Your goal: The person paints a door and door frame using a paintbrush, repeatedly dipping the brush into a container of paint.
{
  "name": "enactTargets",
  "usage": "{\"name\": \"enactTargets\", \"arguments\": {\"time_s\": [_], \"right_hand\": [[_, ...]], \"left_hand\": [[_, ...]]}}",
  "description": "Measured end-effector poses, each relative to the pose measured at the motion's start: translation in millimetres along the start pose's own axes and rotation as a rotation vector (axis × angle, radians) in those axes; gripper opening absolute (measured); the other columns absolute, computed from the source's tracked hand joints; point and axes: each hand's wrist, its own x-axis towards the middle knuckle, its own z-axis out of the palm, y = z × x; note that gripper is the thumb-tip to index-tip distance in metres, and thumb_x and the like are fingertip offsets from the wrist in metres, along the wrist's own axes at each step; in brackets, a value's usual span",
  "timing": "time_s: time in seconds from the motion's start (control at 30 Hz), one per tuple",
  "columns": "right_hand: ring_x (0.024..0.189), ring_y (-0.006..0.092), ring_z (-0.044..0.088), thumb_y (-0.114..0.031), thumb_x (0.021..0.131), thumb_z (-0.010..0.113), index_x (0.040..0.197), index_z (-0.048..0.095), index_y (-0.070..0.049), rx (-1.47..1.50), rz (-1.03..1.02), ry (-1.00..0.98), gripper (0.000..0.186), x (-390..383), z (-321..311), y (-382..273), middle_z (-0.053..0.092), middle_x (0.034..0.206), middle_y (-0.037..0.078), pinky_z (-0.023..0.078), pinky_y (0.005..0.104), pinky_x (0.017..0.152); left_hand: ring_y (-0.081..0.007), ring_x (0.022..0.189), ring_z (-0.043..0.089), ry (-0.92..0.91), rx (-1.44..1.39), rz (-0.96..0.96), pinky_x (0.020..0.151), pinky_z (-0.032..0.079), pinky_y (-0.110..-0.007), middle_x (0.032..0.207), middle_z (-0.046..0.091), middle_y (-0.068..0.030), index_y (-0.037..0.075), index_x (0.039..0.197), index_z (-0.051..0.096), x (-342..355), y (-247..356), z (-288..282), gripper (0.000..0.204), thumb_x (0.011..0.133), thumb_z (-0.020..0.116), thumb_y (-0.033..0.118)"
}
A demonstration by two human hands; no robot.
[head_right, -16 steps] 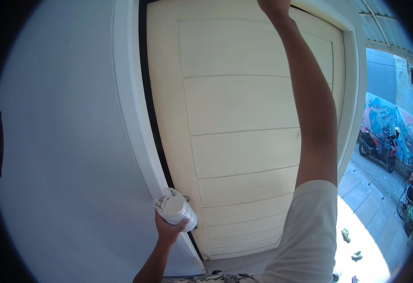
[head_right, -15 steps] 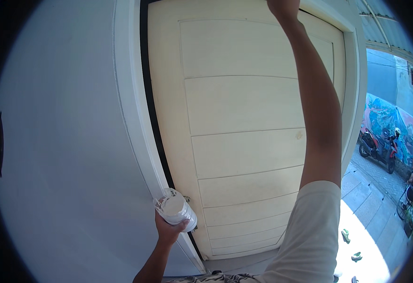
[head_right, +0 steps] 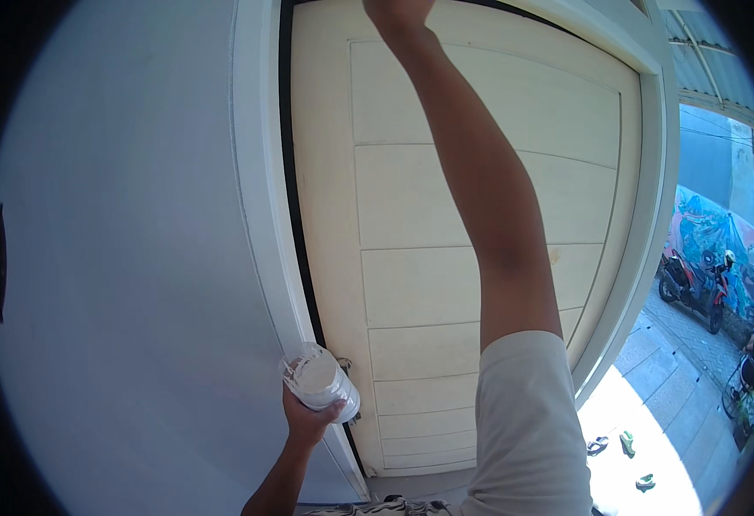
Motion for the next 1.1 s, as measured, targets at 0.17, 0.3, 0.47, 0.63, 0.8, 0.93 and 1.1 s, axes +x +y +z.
{"name": "enactTargets", "arguments": {"time_s": [0.17, 0.3, 0.47, 0.63, 0.8, 0.93, 1.1], "right_hand": [[0.083, 0.0309, 0.072, -0.013, 0.088, 0.077, 0.101, 0.076, 0.0, 0.153, 0.048, 0.0, 0.018, -7, 20, 1, 0.073, 0.091, 0.019, 0.057, 0.0394, 0.075], [0.079, 0.0274, 0.07, -0.016, 0.09, 0.078, 0.105, 0.076, 0.001, 0.009, 0.19, 0.029, 0.023, -9, -28, 55, 0.071, 0.094, 0.019, 0.055, 0.0371, 0.072], [0.079, 0.0271, 0.066, -0.01, 0.09, 0.077, 0.106, 0.076, 0.0, -0.231, 0.194, 0.384, 0.018, -17, -83, 130, 0.07, 0.09, 0.016, 0.054, 0.0387, 0.072], [0.08, 0.026, 0.066, -0.008, 0.09, 0.077, 0.106, 0.076, 0.001, -0.231, 0.283, 0.48, 0.019, -33, -63, 150, 0.07, 0.094, 0.016, 0.053, 0.037, 0.07], [0.084, 0.0284, 0.065, -0.004, 0.089, 0.077, 0.106, 0.075, 0.002, 0.496, 0.4, 0.446, 0.019, -61, -4, 59, 0.072, 0.094, 0.016, 0.054, 0.0391, 0.073], [0.075, 0.0178, 0.059, -0.003, 0.089, 0.077, 0.106, 0.076, -0.001, 0.195, 0.102, 0.235, 0.017, -73, 17, 45, 0.072, 0.089, 0.011, 0.048, 0.0311, 0.06], [0.072, 0.0154, 0.059, -0.006, 0.09, 0.077, 0.104, 0.076, -0.001, 0.207, 0.342, 0.217, 0.015, -62, -12, 89, 0.072, 0.088, 0.013, 0.048, 0.031, 0.062]], "left_hand": [[-0.0253, 0.122, 0.058, 0.024, 0.009, -0.002, 0.106, 0.049, -0.042, 0.13, 0.055, -0.0137, 0.003, 0.141, 0.039, -1, -2, 3, 0.094, 0.063, 0.091, 0.006], [-0.0252, 0.121, 0.058, 0.043, 0.029, -0.001, 0.106, 0.049, -0.042, 0.129, 0.055, -0.0133, 0.003, 0.14, 0.039, -1, 1, 6, 0.093, 0.062, 0.091, 0.006], [-0.0254, 0.12, 0.06, 0.098, 0.035, -0.007, 0.105, 0.05, -0.043, 0.13, 0.058, -0.0139, 0.001, 0.141, 0.04, -3, 0, 11, 0.092, 0.063, 0.087, 0.005], [-0.0248, 0.119, 0.06, 0.135, 0.042, -0.004, 0.105, 0.05, -0.042, 0.129, 0.057, -0.0137, 0.0, 0.141, 0.04, -1, 3, 22, 0.092, 0.062, 0.087, 0.005], [-0.0252, 0.12, 0.059, 0.159, 0.068, 0.04, 0.104, 0.05, -0.042, 0.13, 0.055, -0.0144, 0.002, 0.14, 0.039, -4, -1, 16, 0.093, 0.064, 0.091, 0.006], [-0.0247, 0.12, 0.059, 0.156, 0.071, 0.044, 0.104, 0.05, -0.041, 0.129, 0.055, -0.0148, 0.002, 0.141, 0.038, -5, 3, 22, 0.093, 0.064, 0.09, 0.004], [-0.0242, 0.121, 0.059, 0.167, 0.085, 0.036, 0.104, 0.05, -0.04, 0.129, 0.055, -0.0145, 0.001, 0.14, 0.038, -5, -1, 22, 0.092, 0.064, 0.09, 0.004]]}}
